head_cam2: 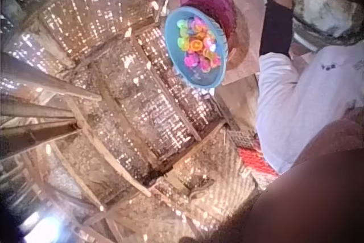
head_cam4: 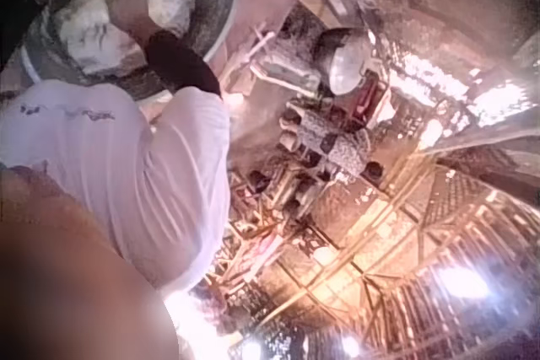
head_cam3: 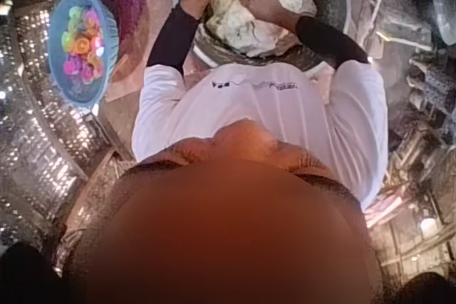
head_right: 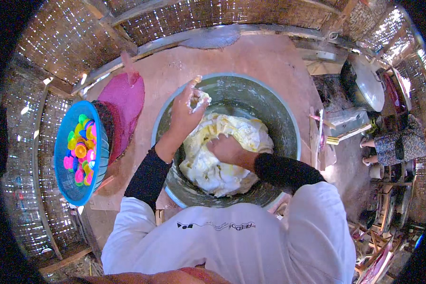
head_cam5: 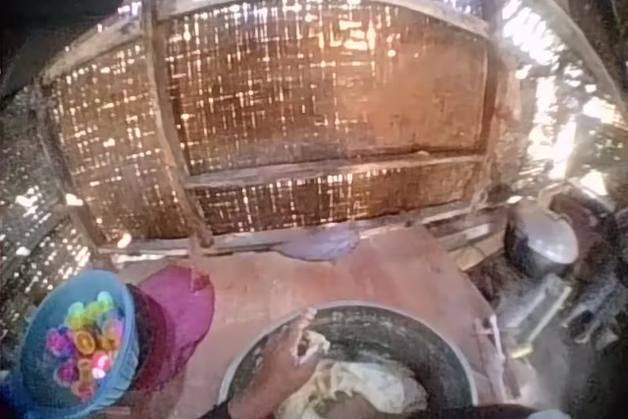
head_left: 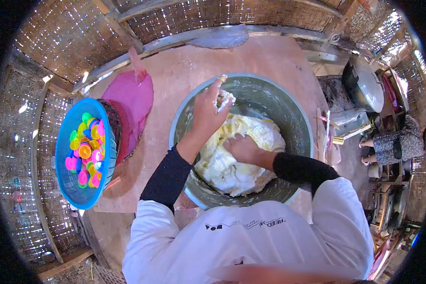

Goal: The person kneads a large mass of dough in a green basin using both hands. They repeatedly fold, press, and turn the dough to develop its texture. The person works continuously on the same batch of dough throughout the clip.

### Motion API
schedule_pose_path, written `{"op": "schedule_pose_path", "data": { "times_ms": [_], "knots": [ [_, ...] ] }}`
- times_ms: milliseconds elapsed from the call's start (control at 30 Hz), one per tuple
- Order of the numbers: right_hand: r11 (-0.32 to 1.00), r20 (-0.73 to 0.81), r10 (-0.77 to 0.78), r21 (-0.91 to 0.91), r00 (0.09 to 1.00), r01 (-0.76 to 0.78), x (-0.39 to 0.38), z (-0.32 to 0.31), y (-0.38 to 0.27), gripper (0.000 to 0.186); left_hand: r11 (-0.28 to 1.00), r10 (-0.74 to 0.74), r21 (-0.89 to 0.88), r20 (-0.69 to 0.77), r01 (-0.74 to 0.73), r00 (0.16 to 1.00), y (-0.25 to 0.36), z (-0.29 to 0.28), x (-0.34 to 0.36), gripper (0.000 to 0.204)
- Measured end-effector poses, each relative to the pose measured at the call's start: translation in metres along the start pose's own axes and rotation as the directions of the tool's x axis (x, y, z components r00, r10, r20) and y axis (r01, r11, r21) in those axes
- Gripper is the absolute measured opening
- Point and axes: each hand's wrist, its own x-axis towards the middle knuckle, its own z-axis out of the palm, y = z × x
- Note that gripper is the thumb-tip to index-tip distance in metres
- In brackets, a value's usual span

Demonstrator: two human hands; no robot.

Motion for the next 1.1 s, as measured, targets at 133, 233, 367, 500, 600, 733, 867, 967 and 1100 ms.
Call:
{"op": "schedule_pose_path", "data": {
  "times_ms": [133, 233, 367, 500, 600, 733, 867, 967, 1100],
  "knots": [
    [0.984, -0.086, 0.134, 0.129, 0.987, -0.122, 0.068, 0.037, 0.029, 0.012, 0.999, 0.037, 0.031, -0.021, -0.037, 0.999, 0.000, -0.008, 0.003, 0.053],
    [0.962, -0.164, 0.202, 0.220, 0.966, -0.164, 0.079, 0.052, 0.031, 0.014, 0.993, 0.080, 0.084, -0.009, -0.078, 0.997, -0.004, -0.002, -0.001, 0.054],
    [0.881, -0.001, 0.043, 0.472, 0.999, -0.037, 0.033, 0.009, 0.027, 0.031, 0.969, 0.190, 0.157, 0.019, -0.190, 0.982, -0.014, -0.007, -0.003, 0.054],
    [0.664, -0.057, 0.320, 0.726, 0.946, -0.181, -0.048, -0.056, 0.041, 0.041, 0.994, 0.103, -0.023, 0.003, -0.103, 0.995, -0.008, -0.016, 0.005, 0.052],
    [0.421, 0.039, 0.608, 0.831, 0.793, -0.364, -0.083, 0.004, 0.102, 0.033, 0.978, 0.049, -0.198, -0.061, -0.060, 0.997, 0.001, -0.014, 0.010, 0.051],
    [-0.365, 0.504, 0.498, 0.860, 0.705, -0.357, -0.051, 0.043, 0.140, 0.037, 0.890, -0.092, -0.455, -0.205, -0.012, 0.974, 0.007, -0.024, 0.019, 0.053],
    [-0.643, 0.438, 0.362, 0.757, 0.823, -0.120, -0.009, 0.065, 0.154, 0.037, 0.849, -0.081, -0.525, -0.229, -0.053, 0.970, 0.005, -0.029, 0.030, 0.059],
    [-0.679, 0.296, 0.101, 0.718, 0.950, -0.152, 0.034, 0.039, 0.142, 0.038, 0.830, -0.039, -0.552, -0.204, -0.082, 0.978, 0.010, -0.021, 0.034, 0.059],
    [-0.736, 0.297, -0.040, 0.637, 0.954, -0.229, 0.078, -0.004, 0.114, 0.022, 0.874, -0.014, -0.476, -0.227, -0.099, 0.974, 0.016, -0.019, 0.034, 0.059]
  ]
}}
